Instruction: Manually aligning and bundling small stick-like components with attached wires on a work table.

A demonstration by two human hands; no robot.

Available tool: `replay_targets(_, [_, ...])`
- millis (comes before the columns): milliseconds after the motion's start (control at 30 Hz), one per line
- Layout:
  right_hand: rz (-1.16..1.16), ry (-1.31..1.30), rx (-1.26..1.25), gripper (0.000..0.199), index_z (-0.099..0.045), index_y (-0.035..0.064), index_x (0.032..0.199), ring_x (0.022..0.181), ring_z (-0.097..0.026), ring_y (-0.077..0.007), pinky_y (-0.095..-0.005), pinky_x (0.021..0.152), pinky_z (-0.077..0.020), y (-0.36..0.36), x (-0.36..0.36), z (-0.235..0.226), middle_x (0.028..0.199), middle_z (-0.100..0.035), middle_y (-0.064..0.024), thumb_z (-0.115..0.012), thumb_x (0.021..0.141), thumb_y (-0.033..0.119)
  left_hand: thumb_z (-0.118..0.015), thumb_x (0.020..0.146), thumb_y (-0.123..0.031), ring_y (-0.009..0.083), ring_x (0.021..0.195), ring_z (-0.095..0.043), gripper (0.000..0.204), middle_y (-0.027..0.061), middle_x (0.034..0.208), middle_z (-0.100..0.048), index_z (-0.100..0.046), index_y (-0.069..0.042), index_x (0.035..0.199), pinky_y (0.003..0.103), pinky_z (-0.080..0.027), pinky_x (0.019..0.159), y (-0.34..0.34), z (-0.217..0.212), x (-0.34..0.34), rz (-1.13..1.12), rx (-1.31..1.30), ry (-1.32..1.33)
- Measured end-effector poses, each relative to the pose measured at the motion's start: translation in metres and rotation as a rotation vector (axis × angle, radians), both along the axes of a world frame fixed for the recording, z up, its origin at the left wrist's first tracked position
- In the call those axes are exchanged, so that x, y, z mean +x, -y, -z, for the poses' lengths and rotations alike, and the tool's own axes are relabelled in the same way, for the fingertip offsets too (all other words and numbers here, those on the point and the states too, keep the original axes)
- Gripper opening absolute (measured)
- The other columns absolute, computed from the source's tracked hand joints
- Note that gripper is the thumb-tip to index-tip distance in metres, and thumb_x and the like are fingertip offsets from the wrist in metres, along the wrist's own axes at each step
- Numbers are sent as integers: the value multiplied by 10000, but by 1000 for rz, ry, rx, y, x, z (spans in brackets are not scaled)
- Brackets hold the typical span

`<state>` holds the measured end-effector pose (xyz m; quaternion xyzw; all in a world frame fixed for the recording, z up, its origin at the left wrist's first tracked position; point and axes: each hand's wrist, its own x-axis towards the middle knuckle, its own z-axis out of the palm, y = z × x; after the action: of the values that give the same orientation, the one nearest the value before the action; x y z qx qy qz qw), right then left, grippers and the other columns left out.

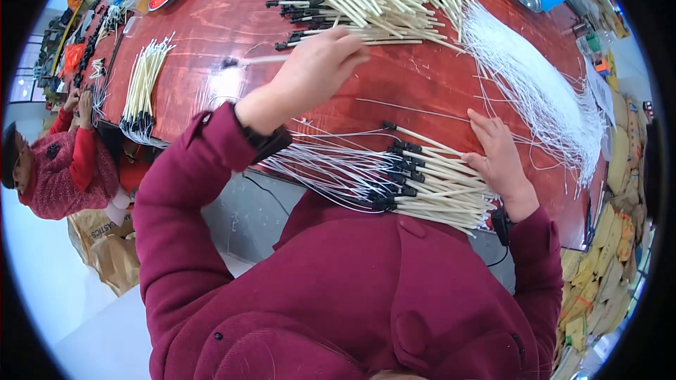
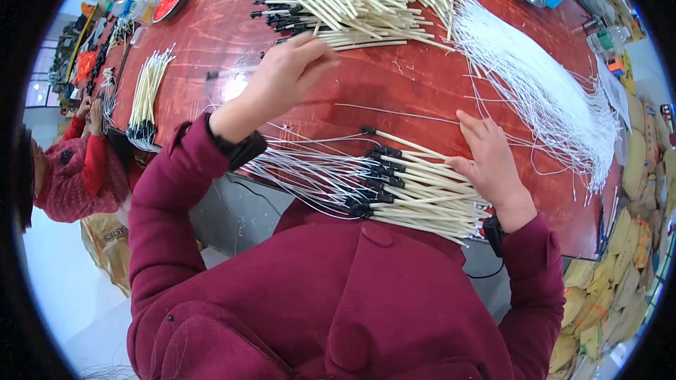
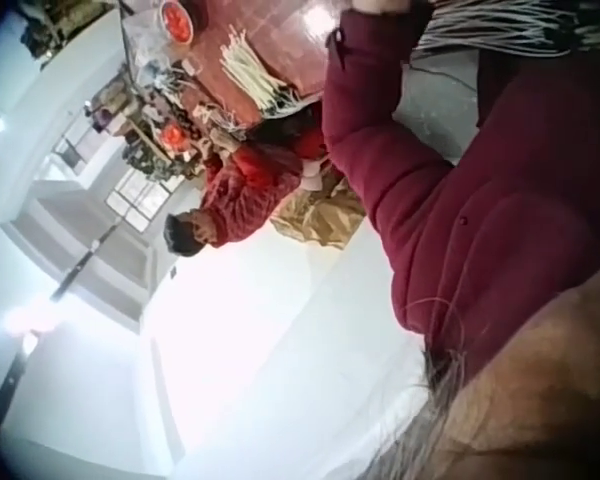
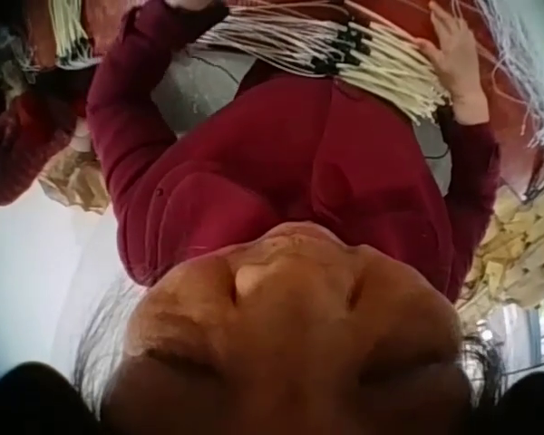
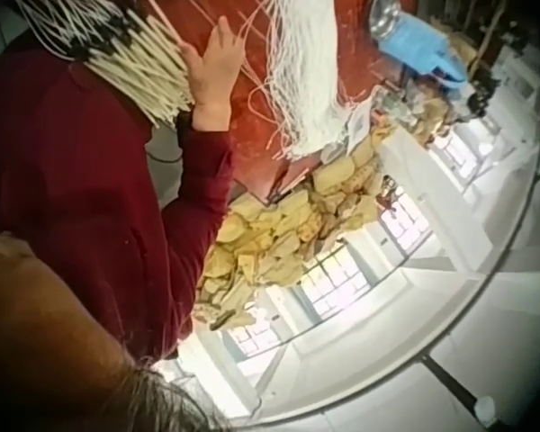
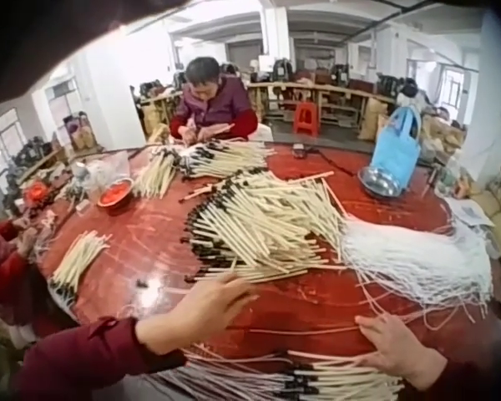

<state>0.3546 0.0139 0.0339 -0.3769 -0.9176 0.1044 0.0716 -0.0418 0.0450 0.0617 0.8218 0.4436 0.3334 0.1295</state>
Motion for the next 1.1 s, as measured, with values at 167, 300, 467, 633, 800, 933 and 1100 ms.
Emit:
replay_targets(167, [15, 5, -26, 669, -563, -112, 1286, 1270, -496, -394, -469, 1118, -373, -2, -4, -4, 1497, -504, -176, -672, 905, 427, -664, 902, -112, 400, 886, -641, 107, 159, 922, -642, -668, -31, 971, 475, -512, 758, 40, 29, -24, -97, -270, -34])
replay_targets(300, [59, 19, -73, 702, -557, -114, 1303, 1288, -492, -387, -464, 1128, -368, 3, -9, -6, 1503, -495, -176, -678, 897, 446, -663, 901, -111, 397, 887, -645, 106, 156, 922, -648, -672, -35, 974, 476, -515, 762, 47, 43, -22, -91, -305, -22])
replay_targets(467, [56, 10, -21, 801, -574, -122, 1291, 1253, -526, -381, -466, 1114, -396, 5, -12, -3, 1431, -543, -196, -670, 888, 564, -679, 891, -67, 384, 853, -654, 97, 161, 921, -653, -671, -8, 967, 443, -522, 736, 40, 48, -13, -69, -266, -37])
replay_targets(633, [73, 17, -69, 769, -548, -116, 1323, 1275, -511, -370, -461, 1121, -382, 3, -12, -3, 1466, -516, -191, -700, 872, 488, -686, 888, -50, 380, 846, -655, 98, 161, 925, -658, -675, 1, 971, 425, -524, 730, 38, 46, -9, -75, -263, -51])
replay_targets(800, [89, 34, -95, 739, -539, -110, 1334, 1291, -503, -362, -458, 1126, -374, 3, -15, -6, 1478, -506, -184, -737, 852, 415, -690, 886, -56, 384, 852, -655, 99, 158, 928, -662, -679, -3, 969, 427, -523, 729, 37, 48, -8, -79, -253, -53])
replay_targets(933, [120, 56, -131, 731, -541, -101, 1335, 1300, -503, -352, -481, 1139, -365, 5, -19, -10, 1476, -507, -178, -766, 830, 378, -694, 886, -66, 388, 858, -655, 101, 158, 929, -663, -679, -6, 966, 432, -523, 729, 37, 49, -6, -72, -250, -69])
replay_targets(1100, [130, 86, -115, 731, -542, -91, 1344, 1314, -501, -343, -513, 1153, -350, 5, -19, -9, 1483, -503, -169, -776, 823, 366, -696, 887, -70, 390, 867, -655, 102, 158, 930, -664, -679, -8, 966, 437, -522, 734, 34, 47, -1, -72, -280, -84])
